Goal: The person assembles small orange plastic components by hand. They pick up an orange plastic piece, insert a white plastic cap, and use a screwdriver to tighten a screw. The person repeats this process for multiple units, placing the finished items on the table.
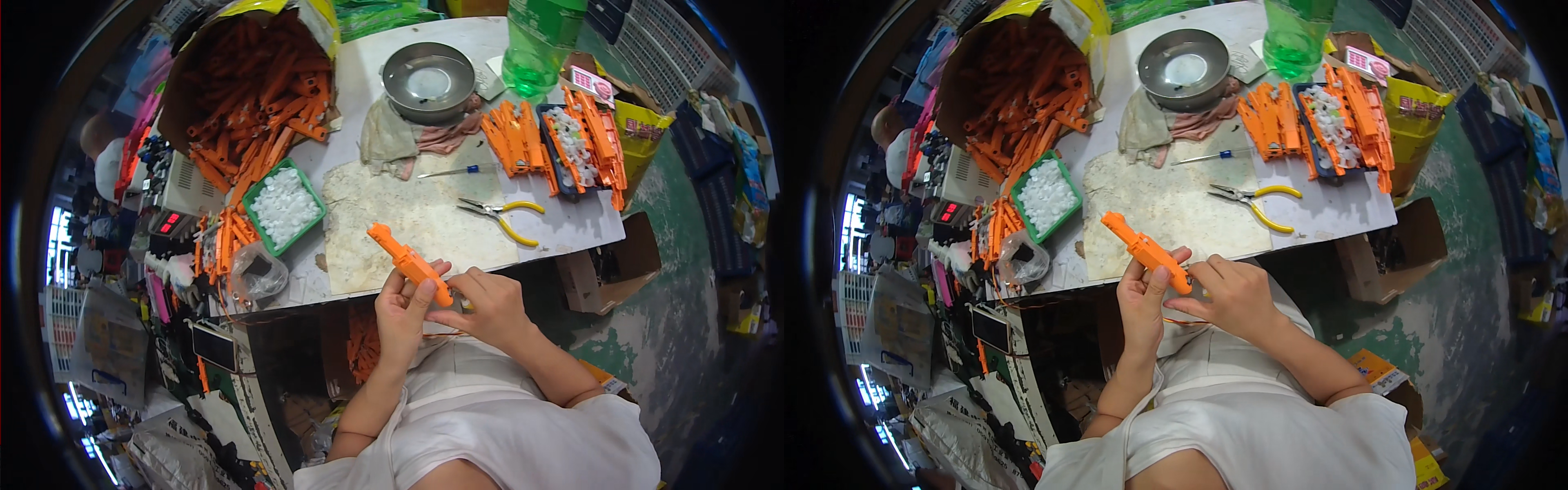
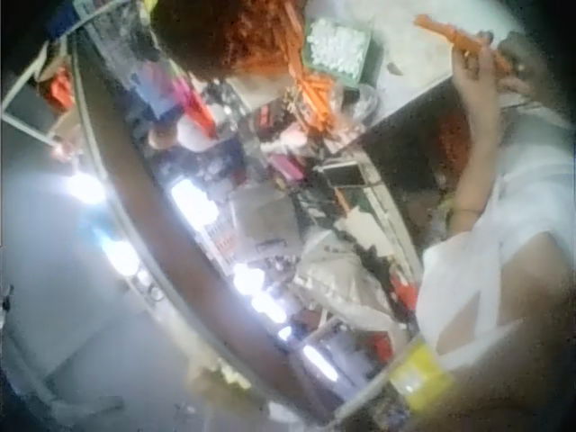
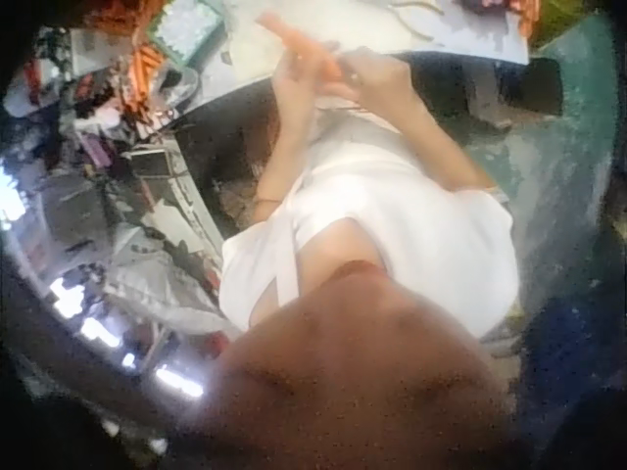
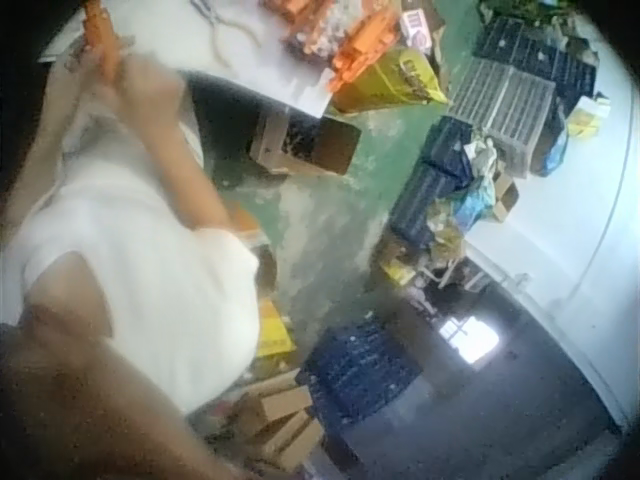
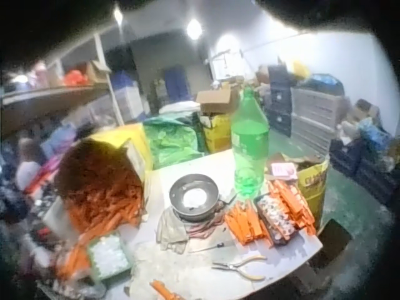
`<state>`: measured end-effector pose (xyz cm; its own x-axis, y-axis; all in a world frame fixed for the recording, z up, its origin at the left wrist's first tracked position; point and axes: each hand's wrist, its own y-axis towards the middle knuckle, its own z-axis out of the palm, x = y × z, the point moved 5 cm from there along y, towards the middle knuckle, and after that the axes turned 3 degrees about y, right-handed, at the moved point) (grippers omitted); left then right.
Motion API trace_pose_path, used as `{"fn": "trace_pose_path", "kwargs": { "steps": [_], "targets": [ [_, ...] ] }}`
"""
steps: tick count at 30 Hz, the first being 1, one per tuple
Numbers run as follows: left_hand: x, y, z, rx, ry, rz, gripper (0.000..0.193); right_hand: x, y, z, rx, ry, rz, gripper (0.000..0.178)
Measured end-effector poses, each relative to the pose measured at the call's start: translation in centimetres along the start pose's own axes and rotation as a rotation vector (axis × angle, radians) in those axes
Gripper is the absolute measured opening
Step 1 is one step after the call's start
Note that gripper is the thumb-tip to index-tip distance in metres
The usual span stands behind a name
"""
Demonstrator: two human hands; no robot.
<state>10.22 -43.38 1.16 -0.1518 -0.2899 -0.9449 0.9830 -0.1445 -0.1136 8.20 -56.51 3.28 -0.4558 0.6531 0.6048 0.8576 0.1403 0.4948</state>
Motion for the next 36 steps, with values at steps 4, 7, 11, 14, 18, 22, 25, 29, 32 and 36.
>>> {"fn": "trace_pose_path", "kwargs": {
  "steps": [4,7,11,14,18,22,25,29,32,36],
  "targets": [
    [-0.6,0.7,-0.3,-0.017,0.021,0.029,0.037,0.1,0.9,1.0,-0.07,-0.047,-0.045,0.037],
    [-0.6,1.6,-0.4,-0.019,0.031,0.077,0.035,0.1,1.5,1.1,-0.085,-0.055,-0.056,0.032],
    [-0.6,3.1,0.1,0.012,0.034,0.081,0.036,-0.5,2.6,0.8,-0.129,-0.041,-0.076,0.028],
    [-0.8,4.8,0.1,-0.023,0.187,0.239,0.042,-2.0,4.0,-0.1,-0.182,-0.035,-0.034,0.026],
    [-0.3,6.8,-0.6,-0.104,0.337,0.372,0.042,-5.4,7.6,-1.6,-0.248,-0.093,0.11,0.028],
    [-0.2,7.2,-0.6,-0.102,0.386,0.323,0.035,-9.3,10.4,-1.2,-0.229,-0.256,0.194,0.033],
    [0.0,6.9,-0.8,-0.116,0.406,0.325,0.031,-10.5,11.1,-0.5,-0.091,-0.338,0.311,0.036],
    [-0.2,6.7,-1.0,-0.143,0.416,0.341,0.026,-10.3,11.4,-0.3,-0.102,-0.357,0.321,0.037],
    [-0.2,6.7,-1.0,-0.141,0.418,0.333,0.025,-10.1,11.4,-0.2,-0.106,-0.345,0.319,0.037],
    [0.0,6.7,-1.1,-0.131,0.418,0.329,0.023,-10.3,11.2,0.2,-0.126,-0.359,0.306,0.037]
  ]
}}
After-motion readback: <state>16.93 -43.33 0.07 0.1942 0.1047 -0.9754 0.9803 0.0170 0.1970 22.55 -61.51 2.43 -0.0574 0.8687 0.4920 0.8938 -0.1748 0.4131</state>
